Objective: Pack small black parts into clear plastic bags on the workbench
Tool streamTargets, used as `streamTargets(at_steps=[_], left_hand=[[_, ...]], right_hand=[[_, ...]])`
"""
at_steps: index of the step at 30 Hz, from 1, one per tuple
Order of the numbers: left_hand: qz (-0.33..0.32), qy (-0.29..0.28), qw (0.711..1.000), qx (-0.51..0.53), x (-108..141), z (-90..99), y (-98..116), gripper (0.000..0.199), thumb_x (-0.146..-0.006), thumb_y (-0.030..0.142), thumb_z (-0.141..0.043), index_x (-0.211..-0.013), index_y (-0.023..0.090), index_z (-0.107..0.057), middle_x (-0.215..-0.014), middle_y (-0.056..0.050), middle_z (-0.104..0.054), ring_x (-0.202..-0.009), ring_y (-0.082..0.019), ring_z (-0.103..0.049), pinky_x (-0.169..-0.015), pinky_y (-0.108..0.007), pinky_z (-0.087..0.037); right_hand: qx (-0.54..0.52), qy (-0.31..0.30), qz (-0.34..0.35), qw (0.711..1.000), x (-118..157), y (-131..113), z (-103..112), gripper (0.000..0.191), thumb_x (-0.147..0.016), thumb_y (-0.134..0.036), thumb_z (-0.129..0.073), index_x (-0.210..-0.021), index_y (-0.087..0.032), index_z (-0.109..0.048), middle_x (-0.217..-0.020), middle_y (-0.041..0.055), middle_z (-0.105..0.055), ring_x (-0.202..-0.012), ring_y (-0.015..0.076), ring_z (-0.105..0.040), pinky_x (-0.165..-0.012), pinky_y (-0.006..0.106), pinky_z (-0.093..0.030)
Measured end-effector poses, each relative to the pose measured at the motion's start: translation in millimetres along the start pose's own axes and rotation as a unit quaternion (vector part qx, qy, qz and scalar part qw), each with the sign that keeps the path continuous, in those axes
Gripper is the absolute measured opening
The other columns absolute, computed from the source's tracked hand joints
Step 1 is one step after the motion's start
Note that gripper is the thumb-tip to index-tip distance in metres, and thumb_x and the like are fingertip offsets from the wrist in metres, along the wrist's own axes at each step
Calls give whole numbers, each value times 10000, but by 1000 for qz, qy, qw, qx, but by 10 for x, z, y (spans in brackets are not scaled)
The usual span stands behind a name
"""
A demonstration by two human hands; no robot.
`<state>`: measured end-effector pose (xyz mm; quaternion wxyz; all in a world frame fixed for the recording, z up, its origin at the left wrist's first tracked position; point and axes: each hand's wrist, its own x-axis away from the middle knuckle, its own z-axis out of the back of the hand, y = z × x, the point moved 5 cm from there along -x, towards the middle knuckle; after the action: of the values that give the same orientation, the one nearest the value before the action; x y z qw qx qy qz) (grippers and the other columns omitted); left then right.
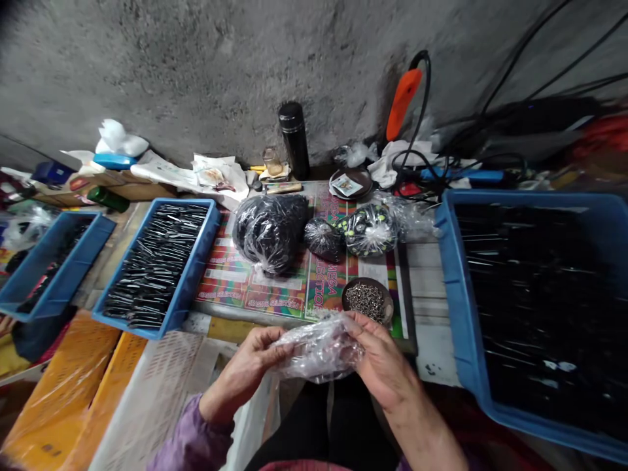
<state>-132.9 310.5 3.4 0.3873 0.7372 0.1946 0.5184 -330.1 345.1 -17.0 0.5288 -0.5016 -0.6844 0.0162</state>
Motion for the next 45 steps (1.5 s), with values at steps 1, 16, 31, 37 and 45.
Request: streamTargets(at_steps=[1,16,31,37,45], left_hand=[[21,-10,997,71,-10,-19,-10,410,-675,476,-873,-706,111,-688,-653,-15,-627,-607,-96,-481,-607,-224,-336],[26,101,912,397,-93,-219,160,402,-514,217,-977,-746,128,-660,-670,4,-670,-550,-86,-576,-512,-190,-460],[-45,168,964,200,-322,-279,375,463,-590,303,-950,-1011,198,-785,-973,-51,-753,-678,-74,-582,-519,-152,-365],[-63,159,972,160,-310,-336,356,461,-686,328,-907,-1123,239,-791,-1068,-61,-767,-689,-78,-614,-547,-155,-416],[-96,129,984,76,-293,-269,342,441,-785,372,-844,-1196,228,-777,-1127,-54,-774,-987,-169,-686,-892,-243,-536]], right_hand=[[-8,6,1,1000,-11,8,18,445,-519,-412,-977,-769,-177,-693,-653,18,-662,-549,149,-599,-533,254,-524],[117,-78,9,990,-79,39,107,460,-557,-489,-960,-777,-150,-743,-722,39,-716,-607,131,-612,-607,238,-508],[233,-76,149,958,-528,-407,141,376,-683,-491,-798,-887,-193,-691,-821,28,-715,-671,177,-653,-616,278,-535],[303,-93,189,929,-533,-409,174,320,-755,-441,-736,-939,-181,-705,-814,35,-721,-711,190,-673,-644,276,-536],[438,-39,306,844,-342,-530,161,232,-858,-342,-619,-1011,-188,-701,-899,56,-735,-781,213,-700,-703,316,-572]])
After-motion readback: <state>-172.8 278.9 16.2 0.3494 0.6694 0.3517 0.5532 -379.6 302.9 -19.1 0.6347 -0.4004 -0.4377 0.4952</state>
